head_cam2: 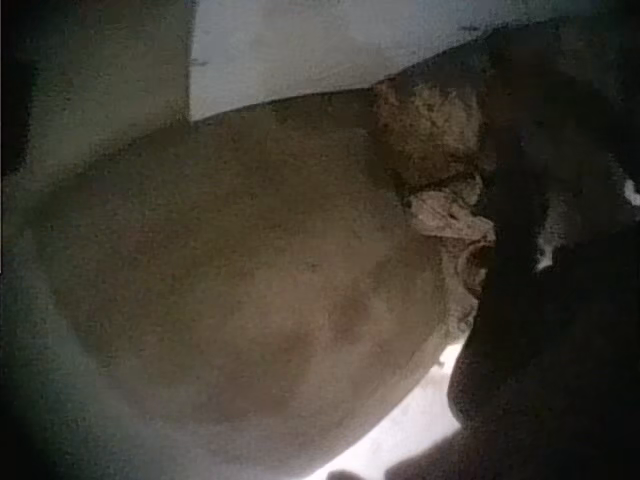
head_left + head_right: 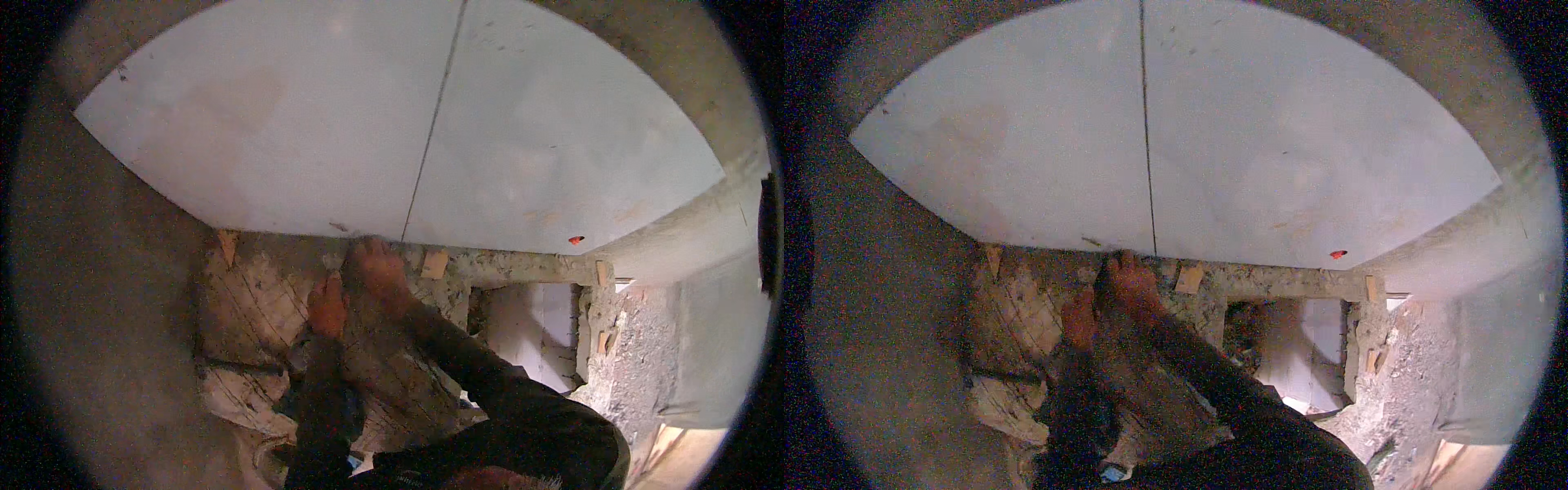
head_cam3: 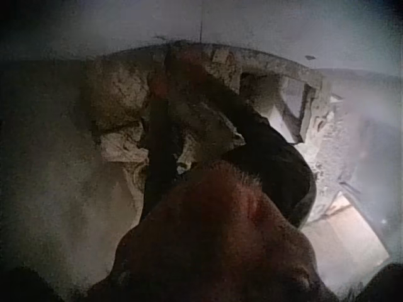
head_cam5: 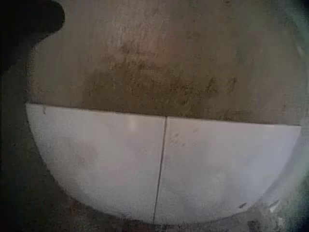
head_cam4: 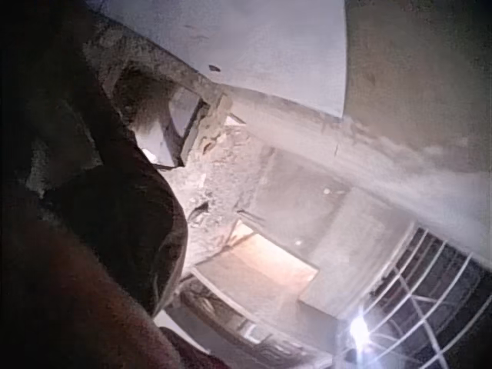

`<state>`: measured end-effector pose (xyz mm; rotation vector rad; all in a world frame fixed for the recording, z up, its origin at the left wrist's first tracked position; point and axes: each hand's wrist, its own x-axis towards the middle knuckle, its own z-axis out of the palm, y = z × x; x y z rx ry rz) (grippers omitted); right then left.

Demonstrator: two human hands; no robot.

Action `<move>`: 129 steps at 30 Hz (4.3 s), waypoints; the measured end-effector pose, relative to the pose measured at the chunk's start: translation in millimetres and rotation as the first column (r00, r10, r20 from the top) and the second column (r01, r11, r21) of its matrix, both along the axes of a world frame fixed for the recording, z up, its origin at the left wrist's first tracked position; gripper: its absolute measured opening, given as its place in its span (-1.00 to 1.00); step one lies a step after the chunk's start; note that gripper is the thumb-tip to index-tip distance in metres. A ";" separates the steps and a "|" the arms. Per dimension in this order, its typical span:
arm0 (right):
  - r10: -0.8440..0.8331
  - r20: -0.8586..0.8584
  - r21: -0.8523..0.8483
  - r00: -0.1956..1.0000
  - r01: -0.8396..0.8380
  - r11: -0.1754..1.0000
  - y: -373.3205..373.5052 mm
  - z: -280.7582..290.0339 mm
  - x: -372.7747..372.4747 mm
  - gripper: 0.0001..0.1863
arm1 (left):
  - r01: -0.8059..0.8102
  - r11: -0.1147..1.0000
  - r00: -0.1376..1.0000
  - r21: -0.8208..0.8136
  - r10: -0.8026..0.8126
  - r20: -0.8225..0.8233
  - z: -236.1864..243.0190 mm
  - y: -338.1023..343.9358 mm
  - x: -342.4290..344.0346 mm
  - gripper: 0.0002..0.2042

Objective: The person installs tiles on a wall by applying mortar, placing the tiles, and tapping them into place with a mallet and a cloth.

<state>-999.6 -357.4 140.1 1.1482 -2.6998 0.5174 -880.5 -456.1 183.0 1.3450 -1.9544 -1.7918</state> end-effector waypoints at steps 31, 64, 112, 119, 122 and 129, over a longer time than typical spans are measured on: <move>0.235 -0.126 0.034 0.964 -0.233 0.972 10.8 6.0 -17.5 -0.73 | 0.065 0.990 0.980 -0.124 -0.040 0.195 46.7 -114.6 129.9 -0.62; 0.357 0.617 -0.119 0.701 -0.365 0.923 75.4 64.4 198.9 -0.18 | -0.106 0.702 0.819 -0.704 0.463 0.339 -7.7 -66.0 254.7 -0.52; 0.522 0.843 -0.379 0.130 0.832 0.405 14.8 -10.2 149.6 -0.70 | 0.093 0.916 0.957 -0.391 -0.191 -0.219 166.6 -52.5 -45.4 -0.76; 0.733 0.605 -0.063 -0.312 0.899 0.434 49.6 61.9 117.3 -0.70 | 0.062 0.797 0.971 -0.601 -0.187 -0.148 167.8 -40.8 -20.1 -0.75; 0.565 0.825 -0.372 -0.010 0.743 0.556 85.7 69.8 108.3 -0.55 | 0.259 0.788 0.906 -0.559 -0.399 -0.143 191.7 -61.7 54.5 -0.65; 0.455 0.708 -0.477 0.541 -0.108 0.872 46.6 20.1 93.0 -0.60 | 0.670 0.631 0.385 -0.390 -0.745 -0.544 206.4 -34.1 62.8 -0.62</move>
